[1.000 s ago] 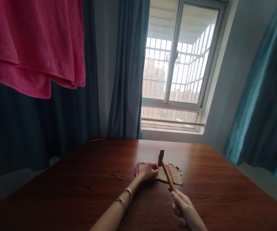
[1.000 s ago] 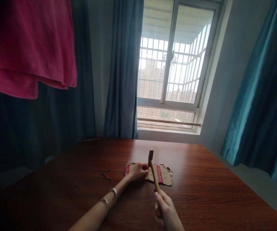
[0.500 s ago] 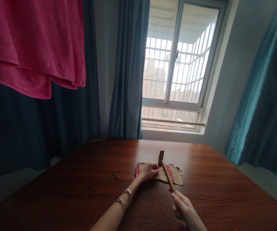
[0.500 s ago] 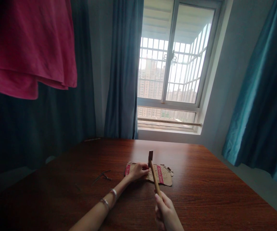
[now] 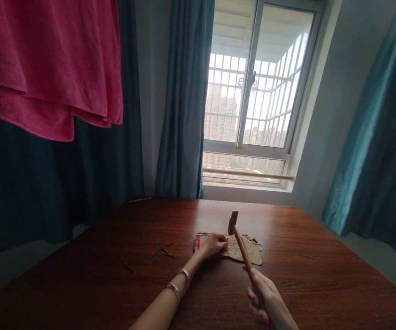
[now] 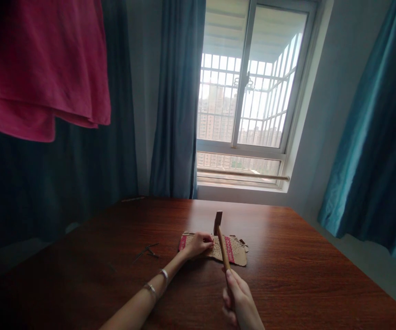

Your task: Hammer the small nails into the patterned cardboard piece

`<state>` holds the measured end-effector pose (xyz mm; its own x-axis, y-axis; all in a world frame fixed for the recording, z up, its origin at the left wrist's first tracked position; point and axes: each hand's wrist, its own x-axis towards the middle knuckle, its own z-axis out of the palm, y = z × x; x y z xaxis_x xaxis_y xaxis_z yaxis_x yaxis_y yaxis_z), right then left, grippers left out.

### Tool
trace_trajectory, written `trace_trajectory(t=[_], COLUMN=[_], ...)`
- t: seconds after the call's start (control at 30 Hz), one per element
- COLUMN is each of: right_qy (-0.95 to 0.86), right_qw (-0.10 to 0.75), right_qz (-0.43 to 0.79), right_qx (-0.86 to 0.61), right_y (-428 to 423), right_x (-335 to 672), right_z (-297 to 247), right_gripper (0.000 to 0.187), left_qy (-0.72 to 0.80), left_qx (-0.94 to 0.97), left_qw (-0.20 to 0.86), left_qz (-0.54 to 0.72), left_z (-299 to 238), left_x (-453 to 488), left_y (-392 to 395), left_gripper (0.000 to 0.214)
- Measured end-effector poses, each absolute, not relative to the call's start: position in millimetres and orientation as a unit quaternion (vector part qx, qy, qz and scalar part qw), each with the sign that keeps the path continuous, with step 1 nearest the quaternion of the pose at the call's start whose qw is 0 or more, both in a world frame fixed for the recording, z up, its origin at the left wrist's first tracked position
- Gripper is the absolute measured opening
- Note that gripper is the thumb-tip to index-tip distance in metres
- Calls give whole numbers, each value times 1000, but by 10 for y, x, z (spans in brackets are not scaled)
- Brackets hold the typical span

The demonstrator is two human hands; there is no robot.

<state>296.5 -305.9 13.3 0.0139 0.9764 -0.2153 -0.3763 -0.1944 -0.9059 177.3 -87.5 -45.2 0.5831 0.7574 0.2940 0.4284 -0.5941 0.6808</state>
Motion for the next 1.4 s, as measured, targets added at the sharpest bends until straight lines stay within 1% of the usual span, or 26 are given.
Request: trace_trajectory(t=[0.1,0.2,0.3,0.4,0.53,0.63,0.77,0.9,0.97,1.03,1.13,1.27,1.33,1.4], right_qy=[-327,-329,-329,-332,-336,-352,-346,-328,-326,-326,-320,-322,-328,-330], right_qw=[555,551,543,553,555,544,552,541,552,559,545,537,542,548], right_qz=[613,604,600,601,594,591,601,620,623,623,627,636,636,626], right_qx=[-458,-473,-487,-472,-475,-480,-463,-464,-447,-438,-454,-450,-440,-445], right_y=[-3072,-3059,-3036,-3032,-3043,-3040,-3032,-3021,-3012,-3003,-2996,-3008,-3018,-3024], right_x=[2975,3013,3052,3059,3046,3044,3029,3009,3005,3004,3003,2993,2988,2988], right_z=[200,229,213,198,222,241,211,176,175,180,184,176,165,149], right_gripper=[43,42,45,48,59,62,64,62,62,63,66,64,64,68], left_qy=[345,342,345,345,355,355,353,350,349,353,362,365,365,363], left_qx=[841,841,843,846,847,848,850,852,854,854,851,852,853,853], left_qw=[280,282,278,271,265,265,262,263,259,255,251,249,251,254], left_qz=[309,310,305,304,293,292,291,286,286,285,285,282,278,278], left_z=[-431,-410,-396,-394,-405,-414,-411,-400,-402,-407,-413,-400,-392,-391], left_x=[1779,1782,1777,1770,1772,1778,1775,1766,1766,1770,1777,1779,1776,1776], left_y=[-895,-913,-922,-920,-911,-910,-918,-922,-920,-917,-916,-925,-930,-929], left_gripper=[19,20,20,19,17,17,18,16,16,16,15,13,14,15])
